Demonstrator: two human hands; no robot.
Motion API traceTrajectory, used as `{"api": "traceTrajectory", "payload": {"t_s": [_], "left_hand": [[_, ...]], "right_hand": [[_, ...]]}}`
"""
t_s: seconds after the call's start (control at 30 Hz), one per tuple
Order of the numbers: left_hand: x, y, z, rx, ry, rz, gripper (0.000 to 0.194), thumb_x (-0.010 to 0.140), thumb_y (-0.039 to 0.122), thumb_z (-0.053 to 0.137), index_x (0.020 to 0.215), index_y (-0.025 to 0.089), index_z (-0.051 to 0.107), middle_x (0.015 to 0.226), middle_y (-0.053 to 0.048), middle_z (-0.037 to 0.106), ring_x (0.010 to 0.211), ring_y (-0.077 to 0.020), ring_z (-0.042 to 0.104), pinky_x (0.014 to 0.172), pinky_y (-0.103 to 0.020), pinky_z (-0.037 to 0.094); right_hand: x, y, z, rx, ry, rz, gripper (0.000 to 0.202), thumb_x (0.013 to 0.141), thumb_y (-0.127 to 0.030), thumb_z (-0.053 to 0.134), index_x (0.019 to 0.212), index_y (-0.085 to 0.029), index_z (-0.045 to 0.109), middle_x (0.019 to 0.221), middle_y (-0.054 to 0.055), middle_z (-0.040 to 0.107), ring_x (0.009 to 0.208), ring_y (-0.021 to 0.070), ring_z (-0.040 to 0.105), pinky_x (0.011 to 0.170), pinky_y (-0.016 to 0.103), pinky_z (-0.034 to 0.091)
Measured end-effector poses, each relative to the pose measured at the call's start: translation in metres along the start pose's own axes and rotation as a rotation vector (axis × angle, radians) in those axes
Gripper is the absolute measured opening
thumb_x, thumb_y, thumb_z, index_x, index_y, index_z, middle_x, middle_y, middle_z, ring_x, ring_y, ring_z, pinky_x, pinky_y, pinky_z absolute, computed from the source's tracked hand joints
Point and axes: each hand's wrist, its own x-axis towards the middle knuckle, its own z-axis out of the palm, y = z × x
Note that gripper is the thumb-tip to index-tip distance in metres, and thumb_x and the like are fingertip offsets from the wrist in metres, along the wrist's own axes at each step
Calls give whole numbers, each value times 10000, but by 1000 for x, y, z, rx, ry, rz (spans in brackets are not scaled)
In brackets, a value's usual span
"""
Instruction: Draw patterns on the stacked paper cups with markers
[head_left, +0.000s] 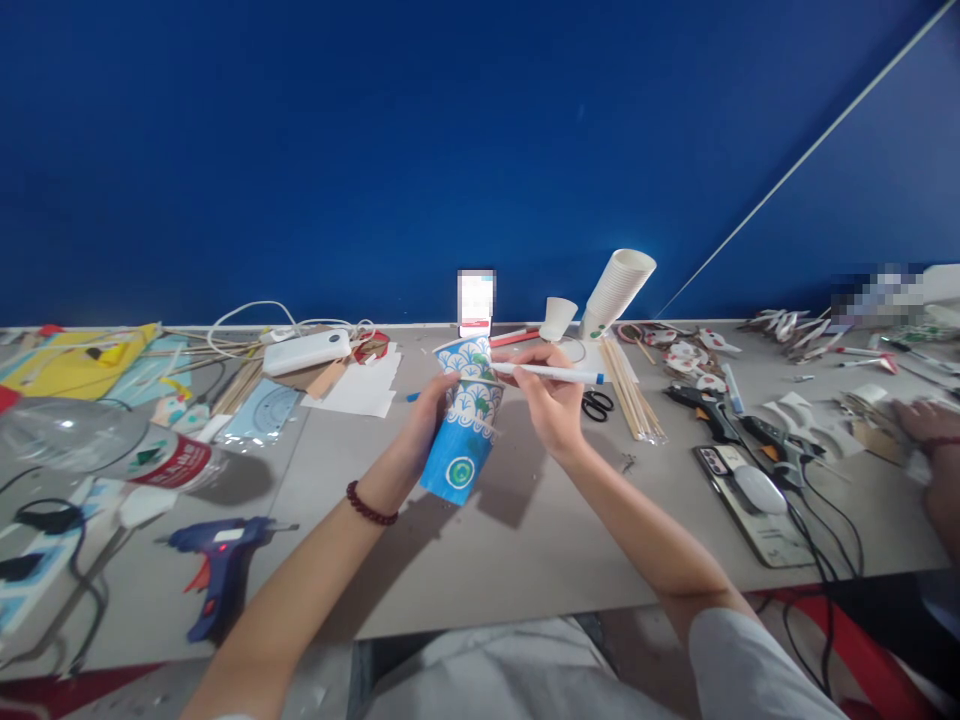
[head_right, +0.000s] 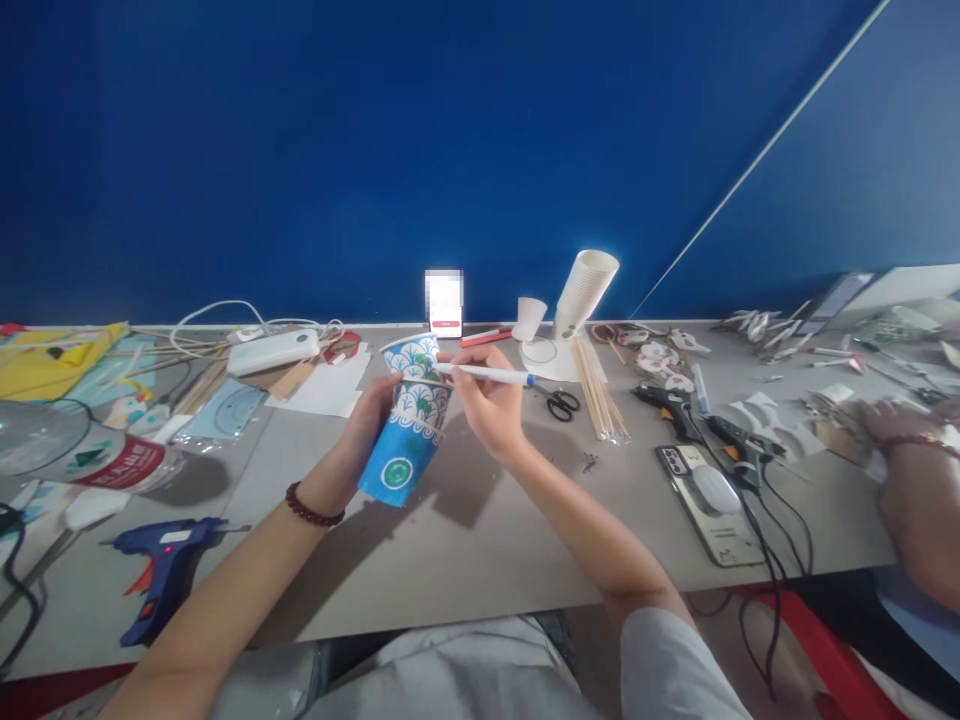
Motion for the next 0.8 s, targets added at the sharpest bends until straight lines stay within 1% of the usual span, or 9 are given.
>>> {"api": "traceTrajectory", "payload": {"t_s": [0.17,0.33,0.47,0.8], "left_hand": [[1,0,-1,-7,10,-20,493,813,424,597,1221,148,621,885,-108,746,864,-320,707,768,-439,568],[1,1,-1,-16,5,-33,478,810,428,596,1196,148,620,872,-104,745,830,-312,709,751,-445,572],[0,1,0,-30,-5,-28,495,807,423,599,1222,151,608,877,-104,746,837,-314,710,763,-448,572],[-1,1,1,-15,-23,-14,525,818,429,593,1267,156,593,897,-103,749,866,-314,713,768,-438,575]], "right_hand": [[0,1,-1,-12,-31,-21,85,847,-305,632,849,-238,581,919,43,738,977,223,717,806,418,607],[1,-1,-1,37,-4,-6,98,850,-307,629,847,-240,558,880,31,742,942,217,732,805,423,617],[1,0,-1,20,4,10,100,861,-310,609,842,-245,536,877,26,744,914,211,739,798,428,629],[1,-1,0,-19,-2,-10,81,865,-300,601,841,-249,542,883,26,734,941,210,732,805,422,624]]}}
